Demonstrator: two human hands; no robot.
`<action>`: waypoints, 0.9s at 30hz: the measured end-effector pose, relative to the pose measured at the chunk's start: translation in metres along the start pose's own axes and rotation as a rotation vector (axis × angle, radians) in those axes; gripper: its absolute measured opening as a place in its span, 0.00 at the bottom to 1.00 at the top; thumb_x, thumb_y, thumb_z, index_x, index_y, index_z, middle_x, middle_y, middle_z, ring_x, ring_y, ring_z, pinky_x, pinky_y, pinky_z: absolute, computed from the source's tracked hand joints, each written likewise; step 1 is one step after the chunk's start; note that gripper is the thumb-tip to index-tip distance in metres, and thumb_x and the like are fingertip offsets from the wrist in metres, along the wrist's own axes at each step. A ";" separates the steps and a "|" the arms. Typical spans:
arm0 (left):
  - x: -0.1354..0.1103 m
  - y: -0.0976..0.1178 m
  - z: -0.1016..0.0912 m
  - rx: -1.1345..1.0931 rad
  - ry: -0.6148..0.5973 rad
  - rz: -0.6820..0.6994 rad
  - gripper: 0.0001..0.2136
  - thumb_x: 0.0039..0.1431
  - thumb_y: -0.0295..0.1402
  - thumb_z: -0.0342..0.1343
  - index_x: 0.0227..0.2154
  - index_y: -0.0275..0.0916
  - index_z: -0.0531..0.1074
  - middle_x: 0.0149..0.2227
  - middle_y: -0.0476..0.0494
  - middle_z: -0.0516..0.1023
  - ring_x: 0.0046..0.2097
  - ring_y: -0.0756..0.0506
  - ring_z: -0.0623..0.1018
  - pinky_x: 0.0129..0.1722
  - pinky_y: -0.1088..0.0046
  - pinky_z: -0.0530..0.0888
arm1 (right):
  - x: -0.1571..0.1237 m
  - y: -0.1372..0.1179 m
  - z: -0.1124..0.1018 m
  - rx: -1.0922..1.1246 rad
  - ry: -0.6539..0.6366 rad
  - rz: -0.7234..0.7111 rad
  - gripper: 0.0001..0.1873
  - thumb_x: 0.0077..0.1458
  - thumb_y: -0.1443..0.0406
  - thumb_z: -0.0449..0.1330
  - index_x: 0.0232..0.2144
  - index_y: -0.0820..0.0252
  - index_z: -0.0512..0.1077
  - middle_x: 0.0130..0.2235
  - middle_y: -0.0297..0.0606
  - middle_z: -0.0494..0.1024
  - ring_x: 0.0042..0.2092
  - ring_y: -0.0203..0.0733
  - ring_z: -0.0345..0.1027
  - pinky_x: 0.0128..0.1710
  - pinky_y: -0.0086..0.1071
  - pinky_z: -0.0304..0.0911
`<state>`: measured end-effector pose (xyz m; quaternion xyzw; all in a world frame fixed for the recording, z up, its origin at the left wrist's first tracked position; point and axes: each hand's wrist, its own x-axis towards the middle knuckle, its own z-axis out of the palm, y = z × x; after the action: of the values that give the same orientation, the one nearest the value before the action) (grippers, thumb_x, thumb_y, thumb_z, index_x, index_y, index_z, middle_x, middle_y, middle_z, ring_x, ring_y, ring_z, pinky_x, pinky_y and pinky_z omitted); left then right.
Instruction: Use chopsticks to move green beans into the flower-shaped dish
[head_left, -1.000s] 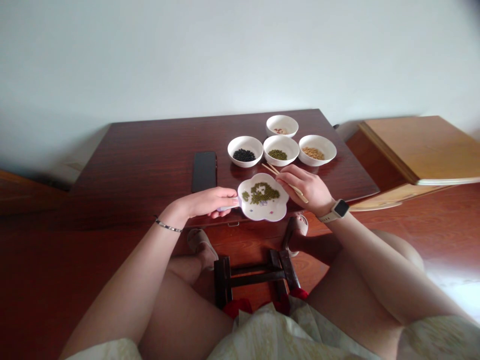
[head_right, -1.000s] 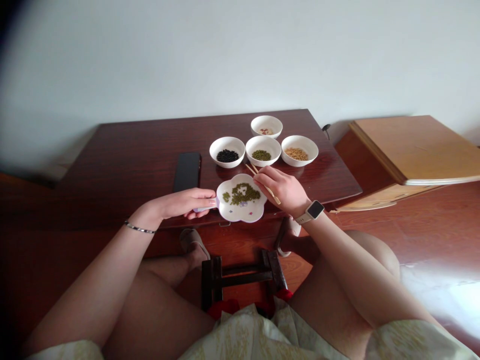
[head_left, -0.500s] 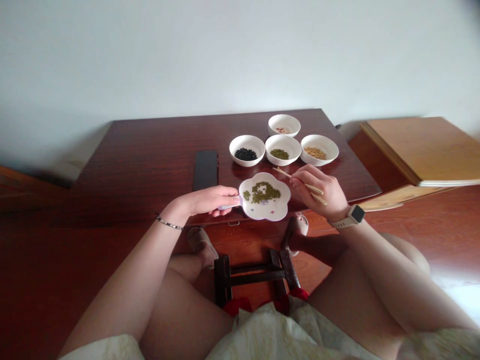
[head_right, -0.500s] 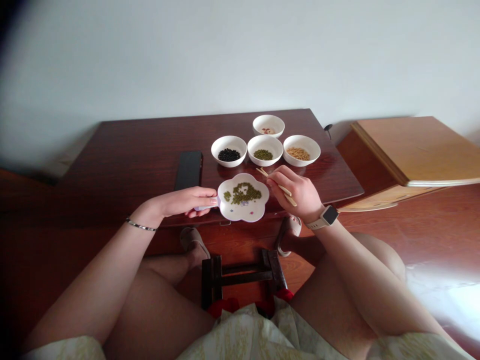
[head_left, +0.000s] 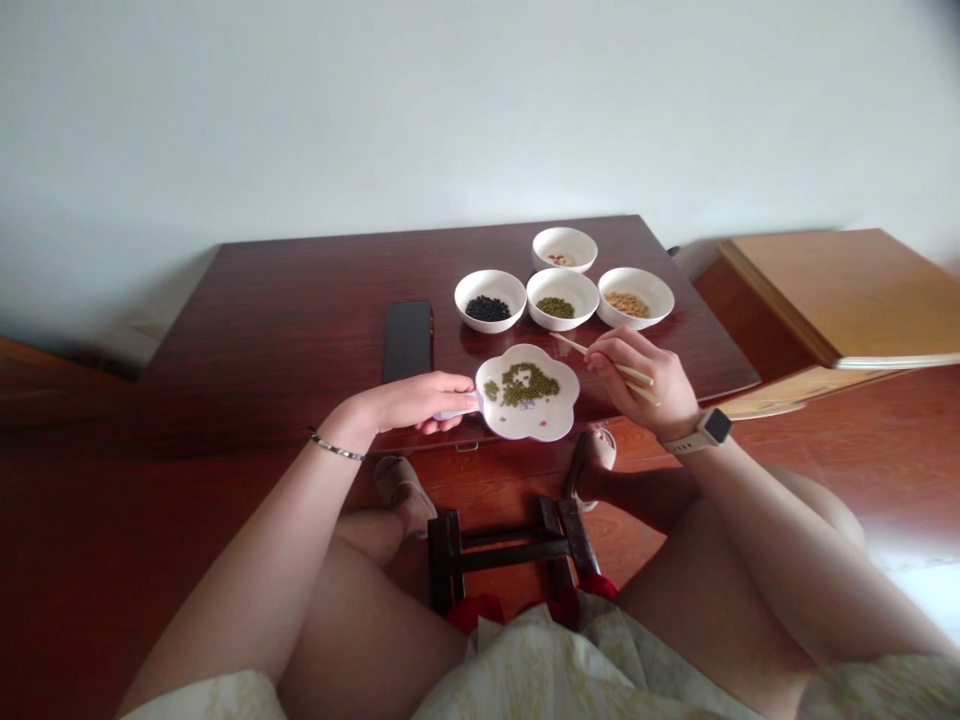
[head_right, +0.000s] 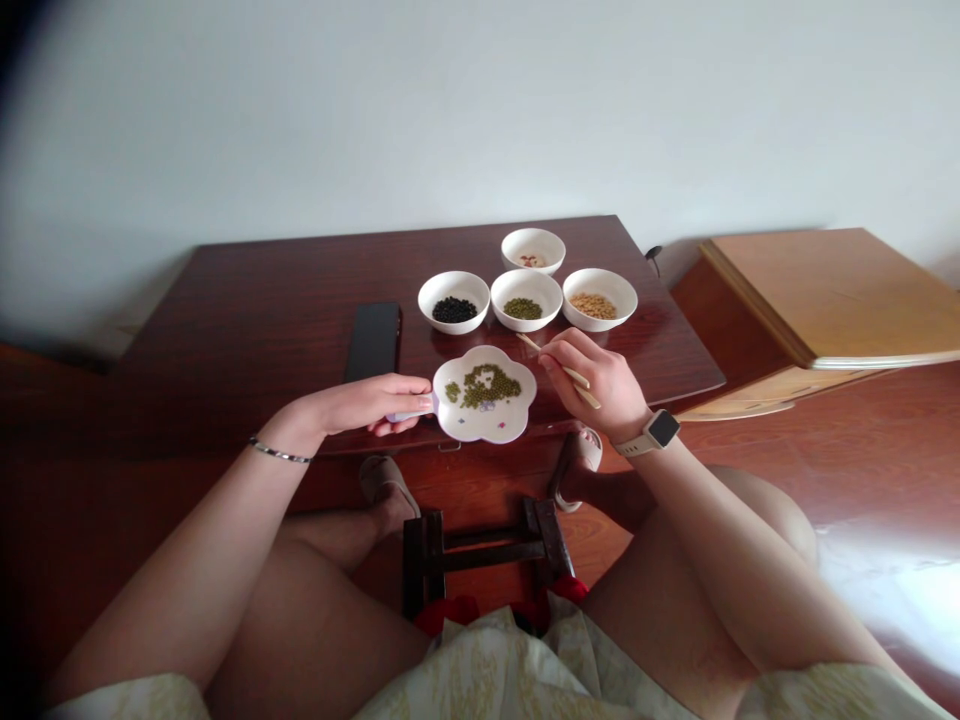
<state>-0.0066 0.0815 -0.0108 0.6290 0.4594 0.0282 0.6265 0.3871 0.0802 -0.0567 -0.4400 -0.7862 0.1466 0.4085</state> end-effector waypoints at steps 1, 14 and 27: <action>0.000 0.000 0.000 0.000 -0.004 0.006 0.17 0.84 0.49 0.68 0.42 0.44 0.74 0.35 0.50 0.74 0.33 0.46 0.68 0.34 0.66 0.66 | 0.000 -0.001 -0.001 0.007 0.001 0.008 0.11 0.81 0.49 0.72 0.43 0.40 0.88 0.48 0.43 0.92 0.45 0.59 0.89 0.46 0.56 0.87; 0.004 -0.004 -0.002 -0.011 -0.036 0.009 0.16 0.89 0.48 0.63 0.45 0.43 0.74 0.35 0.52 0.72 0.33 0.47 0.67 0.33 0.69 0.65 | -0.002 -0.004 -0.010 0.192 0.218 0.147 0.28 0.87 0.38 0.67 0.40 0.46 0.85 0.34 0.40 0.88 0.35 0.52 0.82 0.41 0.50 0.82; 0.011 -0.005 -0.006 -0.042 -0.075 -0.002 0.14 0.86 0.45 0.64 0.45 0.41 0.76 0.34 0.53 0.70 0.34 0.47 0.65 0.33 0.70 0.61 | 0.005 0.038 -0.004 0.745 0.384 0.622 0.29 0.63 0.39 0.89 0.37 0.49 0.83 0.35 0.34 0.85 0.31 0.41 0.84 0.24 0.30 0.81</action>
<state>-0.0066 0.0921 -0.0195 0.6159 0.4354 0.0133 0.6564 0.4104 0.1055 -0.0739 -0.4965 -0.4236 0.4475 0.6114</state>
